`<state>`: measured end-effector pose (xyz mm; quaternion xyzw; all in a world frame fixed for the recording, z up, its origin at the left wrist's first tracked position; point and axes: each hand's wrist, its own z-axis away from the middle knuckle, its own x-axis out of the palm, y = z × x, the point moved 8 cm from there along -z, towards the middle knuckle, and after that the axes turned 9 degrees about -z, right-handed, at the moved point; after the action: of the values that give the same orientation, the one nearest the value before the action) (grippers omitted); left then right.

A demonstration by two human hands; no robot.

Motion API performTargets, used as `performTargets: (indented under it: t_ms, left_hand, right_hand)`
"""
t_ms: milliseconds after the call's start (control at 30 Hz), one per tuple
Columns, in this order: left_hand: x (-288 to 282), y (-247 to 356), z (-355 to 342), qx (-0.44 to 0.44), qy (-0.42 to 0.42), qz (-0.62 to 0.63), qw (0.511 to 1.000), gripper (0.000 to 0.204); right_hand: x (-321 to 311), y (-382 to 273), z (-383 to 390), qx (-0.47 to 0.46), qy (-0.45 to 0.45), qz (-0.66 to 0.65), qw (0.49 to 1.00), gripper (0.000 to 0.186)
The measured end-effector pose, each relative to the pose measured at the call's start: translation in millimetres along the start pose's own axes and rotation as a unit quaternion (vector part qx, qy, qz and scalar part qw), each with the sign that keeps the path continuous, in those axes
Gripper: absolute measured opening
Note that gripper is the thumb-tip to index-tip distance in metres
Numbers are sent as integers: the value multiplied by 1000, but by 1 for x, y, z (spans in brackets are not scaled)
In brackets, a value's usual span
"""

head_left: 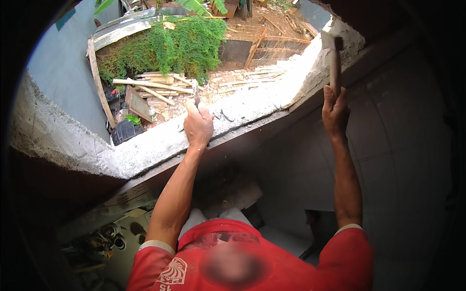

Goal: The person uses a hammer and chisel to break tiles and concrete around a rectangular opening in a tiled wall. They repeatedly strike the chisel to chip away material, gradually enlarging the opening.

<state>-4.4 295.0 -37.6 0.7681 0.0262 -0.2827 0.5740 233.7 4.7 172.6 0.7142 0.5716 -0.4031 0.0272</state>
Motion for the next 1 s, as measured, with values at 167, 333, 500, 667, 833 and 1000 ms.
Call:
performTargets:
  t_ms: [167,333,500,667,833,1000]
  left_hand:
    - [0,1,2,-11,-12,36,999,25]
    - [-4,5,4,35,25,31,999,24]
    - [-2,1,5,12,14,45,999,25]
    - [-6,6,2,16,30,53,998,25]
    - [-5,6,8,6,16,30,999,25]
    - [-6,8,4,-14,21,16,1000,26]
  right_hand:
    - [39,37,26,205,-202,109,951,41]
    - [13,21,18,99,-93,69,988,43]
    - [-23,-4,18,-43,76,22,996,37]
    - [5,27,15,78,-101,69,989,40]
    - [-34,26,21,8,49,-11,999,42]
    - [8,56,33,173,-130,14,976,41]
